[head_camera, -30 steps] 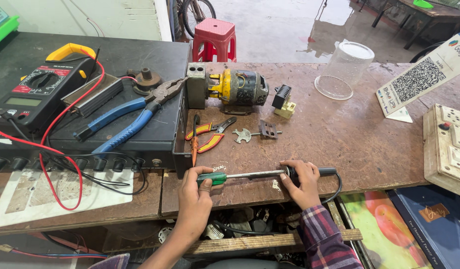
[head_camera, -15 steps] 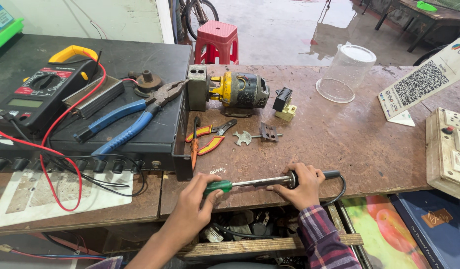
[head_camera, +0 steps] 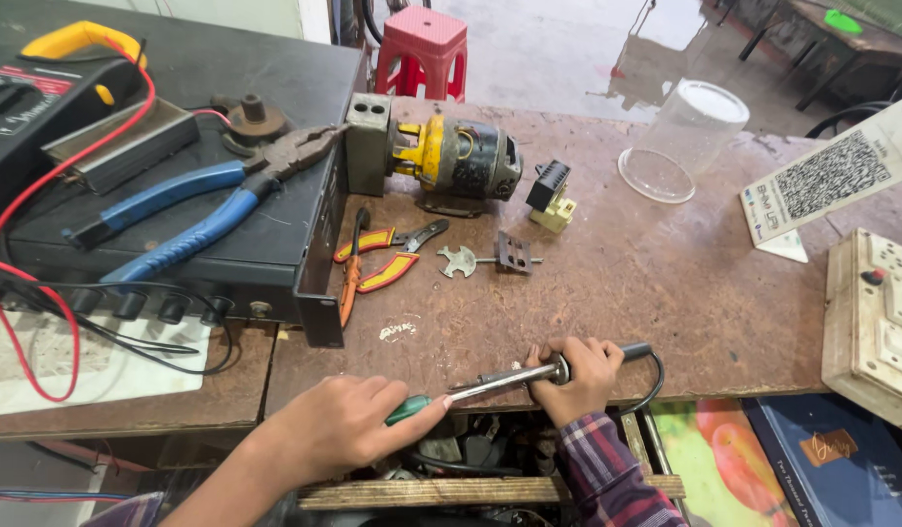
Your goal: The person sits at a repair bench holding a soldering iron in one hand and a screwdriver in the other, repeatedly applying the heated iron tip to a small black electronic component while prying or positioning it with the screwdriver. They continue working on the component and then set the tools down on the bench.
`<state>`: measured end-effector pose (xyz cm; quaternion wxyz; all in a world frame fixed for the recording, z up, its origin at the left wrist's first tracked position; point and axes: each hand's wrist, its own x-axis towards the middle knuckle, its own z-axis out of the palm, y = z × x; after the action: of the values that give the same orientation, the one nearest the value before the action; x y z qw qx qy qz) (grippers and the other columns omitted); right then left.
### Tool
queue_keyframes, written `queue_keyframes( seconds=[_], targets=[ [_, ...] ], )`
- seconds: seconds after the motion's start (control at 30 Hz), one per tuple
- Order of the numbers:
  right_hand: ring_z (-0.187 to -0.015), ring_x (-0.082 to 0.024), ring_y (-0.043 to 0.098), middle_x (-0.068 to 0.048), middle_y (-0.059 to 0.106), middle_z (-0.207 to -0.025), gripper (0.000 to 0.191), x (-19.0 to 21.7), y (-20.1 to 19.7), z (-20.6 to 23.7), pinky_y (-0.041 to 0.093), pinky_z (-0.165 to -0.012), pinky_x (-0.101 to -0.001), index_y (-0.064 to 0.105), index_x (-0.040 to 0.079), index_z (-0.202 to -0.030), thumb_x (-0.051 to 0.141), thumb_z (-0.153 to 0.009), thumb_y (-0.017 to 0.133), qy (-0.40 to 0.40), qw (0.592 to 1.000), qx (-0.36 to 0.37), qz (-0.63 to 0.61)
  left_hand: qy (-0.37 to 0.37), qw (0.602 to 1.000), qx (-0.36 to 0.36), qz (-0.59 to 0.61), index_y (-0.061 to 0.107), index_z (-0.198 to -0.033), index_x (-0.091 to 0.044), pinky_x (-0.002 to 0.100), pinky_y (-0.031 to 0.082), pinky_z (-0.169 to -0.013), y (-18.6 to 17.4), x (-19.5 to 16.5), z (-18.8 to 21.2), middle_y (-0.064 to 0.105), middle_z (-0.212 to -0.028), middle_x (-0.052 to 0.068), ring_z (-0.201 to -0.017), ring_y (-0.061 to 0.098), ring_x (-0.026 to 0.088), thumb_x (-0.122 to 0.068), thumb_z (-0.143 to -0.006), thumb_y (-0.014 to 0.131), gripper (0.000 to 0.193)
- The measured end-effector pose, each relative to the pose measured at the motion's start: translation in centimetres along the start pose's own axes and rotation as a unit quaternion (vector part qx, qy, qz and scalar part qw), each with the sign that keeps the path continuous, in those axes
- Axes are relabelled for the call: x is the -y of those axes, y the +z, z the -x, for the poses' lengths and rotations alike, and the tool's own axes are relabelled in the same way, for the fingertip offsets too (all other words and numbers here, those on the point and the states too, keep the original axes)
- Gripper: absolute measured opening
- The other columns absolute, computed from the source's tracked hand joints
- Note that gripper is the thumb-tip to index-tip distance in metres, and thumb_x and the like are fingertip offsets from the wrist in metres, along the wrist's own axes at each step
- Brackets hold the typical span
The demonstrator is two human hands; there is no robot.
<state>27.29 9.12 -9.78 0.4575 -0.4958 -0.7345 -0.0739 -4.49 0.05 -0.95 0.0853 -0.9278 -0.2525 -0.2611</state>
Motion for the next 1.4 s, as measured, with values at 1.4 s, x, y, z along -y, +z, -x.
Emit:
queue_keyframes(
  seconds=[1.4],
  targets=[
    [-0.072, -0.020, 0.061, 0.002, 0.065, -0.069, 0.020, 1.9, 0.4, -0.3, 0.039, -0.092, -0.0433, 0.065, 0.013, -0.076, 0.022, -0.076, 0.083, 0.008, 1.000, 0.000, 0.021, -0.060, 0.996, -0.007, 0.069, 0.065, -0.132, -0.012, 0.038, 0.050, -0.054, -1.5, 1.5, 0.2, 0.050, -0.073, 0.004, -0.065, 0.060, 0.021, -0.018, -0.085, 0.075, 0.048]
  ],
)
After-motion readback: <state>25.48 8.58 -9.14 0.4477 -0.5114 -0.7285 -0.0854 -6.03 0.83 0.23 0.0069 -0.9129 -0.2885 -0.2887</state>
